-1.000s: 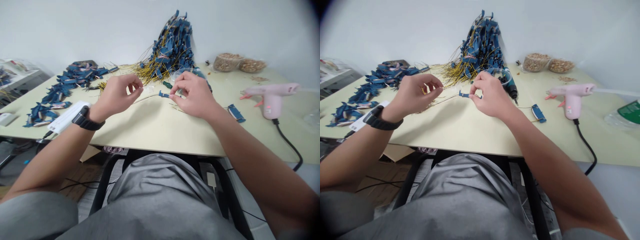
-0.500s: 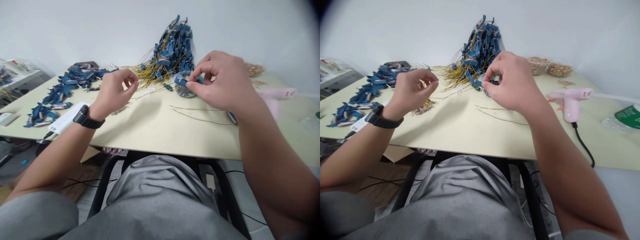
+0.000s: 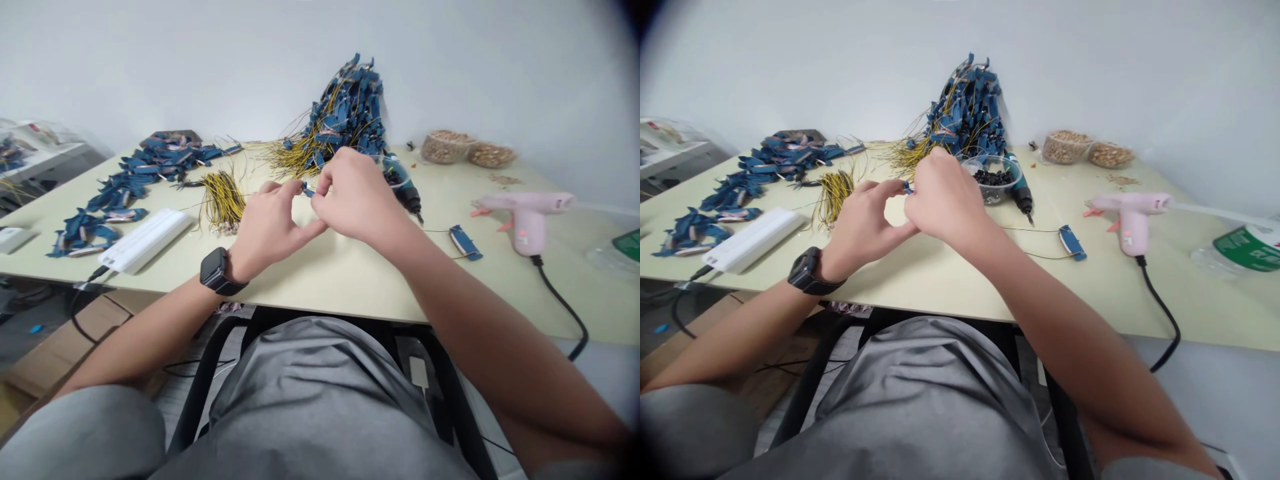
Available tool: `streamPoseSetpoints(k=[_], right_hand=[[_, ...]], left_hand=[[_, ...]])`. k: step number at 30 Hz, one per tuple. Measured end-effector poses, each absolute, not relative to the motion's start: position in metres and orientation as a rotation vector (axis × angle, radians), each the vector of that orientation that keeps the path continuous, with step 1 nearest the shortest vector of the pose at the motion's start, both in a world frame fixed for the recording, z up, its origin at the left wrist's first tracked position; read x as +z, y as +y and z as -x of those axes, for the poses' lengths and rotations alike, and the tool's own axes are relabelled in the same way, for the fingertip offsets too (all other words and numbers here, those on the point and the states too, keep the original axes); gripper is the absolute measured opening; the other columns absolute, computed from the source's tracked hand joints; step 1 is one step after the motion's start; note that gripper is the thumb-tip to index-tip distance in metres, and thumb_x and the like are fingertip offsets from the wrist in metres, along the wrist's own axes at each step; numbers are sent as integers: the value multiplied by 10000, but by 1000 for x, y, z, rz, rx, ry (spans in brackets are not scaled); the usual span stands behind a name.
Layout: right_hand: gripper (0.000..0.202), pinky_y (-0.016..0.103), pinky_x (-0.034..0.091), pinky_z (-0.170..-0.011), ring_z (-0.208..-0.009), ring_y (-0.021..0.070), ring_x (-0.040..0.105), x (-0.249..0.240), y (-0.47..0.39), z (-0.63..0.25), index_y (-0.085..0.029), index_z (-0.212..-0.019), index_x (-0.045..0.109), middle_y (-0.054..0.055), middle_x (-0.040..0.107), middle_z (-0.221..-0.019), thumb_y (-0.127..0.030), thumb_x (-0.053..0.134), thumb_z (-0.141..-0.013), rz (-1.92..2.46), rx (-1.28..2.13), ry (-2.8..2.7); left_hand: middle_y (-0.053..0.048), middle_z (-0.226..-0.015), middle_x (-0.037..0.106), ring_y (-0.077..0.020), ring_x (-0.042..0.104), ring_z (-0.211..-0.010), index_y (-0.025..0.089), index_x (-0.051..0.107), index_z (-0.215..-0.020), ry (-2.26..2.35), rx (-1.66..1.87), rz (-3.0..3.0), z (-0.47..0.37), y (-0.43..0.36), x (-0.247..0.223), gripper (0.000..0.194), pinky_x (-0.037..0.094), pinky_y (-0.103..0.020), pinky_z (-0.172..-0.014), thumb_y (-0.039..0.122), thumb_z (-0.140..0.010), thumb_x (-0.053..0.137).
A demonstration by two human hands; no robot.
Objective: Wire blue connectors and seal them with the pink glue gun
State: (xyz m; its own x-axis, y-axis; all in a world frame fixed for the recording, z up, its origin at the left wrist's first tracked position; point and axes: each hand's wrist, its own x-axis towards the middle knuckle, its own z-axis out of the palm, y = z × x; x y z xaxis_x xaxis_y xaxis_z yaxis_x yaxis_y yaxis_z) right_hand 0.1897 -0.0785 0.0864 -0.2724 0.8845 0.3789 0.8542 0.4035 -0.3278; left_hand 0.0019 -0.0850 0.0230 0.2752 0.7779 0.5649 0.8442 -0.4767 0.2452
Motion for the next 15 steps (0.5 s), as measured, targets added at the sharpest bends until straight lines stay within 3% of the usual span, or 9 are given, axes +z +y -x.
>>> streamPoseSetpoints(k=[9, 12, 15], right_hand=[[164, 448, 602, -996, -1232, 360, 791, 90, -91, -157, -220, -914, 754, 151, 808, -1290, -81, 705, -987, 1505, 90, -2214], [302, 460, 596, -1016, -1187, 353, 803, 98, -81, -170, -263, -794, 680, 128, 849, -1127, -178, 659, -1084, 1409, 153, -2204], [334, 466, 571, -1050, -1174, 344, 799, 106, -67, -193, -284, -760, 630, 114, 865, -1099, -147, 673, -1061, 1351, 100, -2087]], left_hand=[[-182, -1169, 866, -463, 793, -1199, 197, 758, -1297, -1666, -942, 2431, 13, -91, 23, 532, 639, -595, -1050, 607, -967, 831], [-170, -1336, 863, -438, 785, -1305, 218, 765, -1331, -1595, -1117, 2531, 25, -85, 25, 649, 638, -594, -1153, 726, -948, 892], [-163, -1547, 820, -422, 773, -1414, 250, 761, -1464, -1586, -1281, 2724, 43, -71, 26, 876, 658, -584, -1183, 854, -863, 965]])
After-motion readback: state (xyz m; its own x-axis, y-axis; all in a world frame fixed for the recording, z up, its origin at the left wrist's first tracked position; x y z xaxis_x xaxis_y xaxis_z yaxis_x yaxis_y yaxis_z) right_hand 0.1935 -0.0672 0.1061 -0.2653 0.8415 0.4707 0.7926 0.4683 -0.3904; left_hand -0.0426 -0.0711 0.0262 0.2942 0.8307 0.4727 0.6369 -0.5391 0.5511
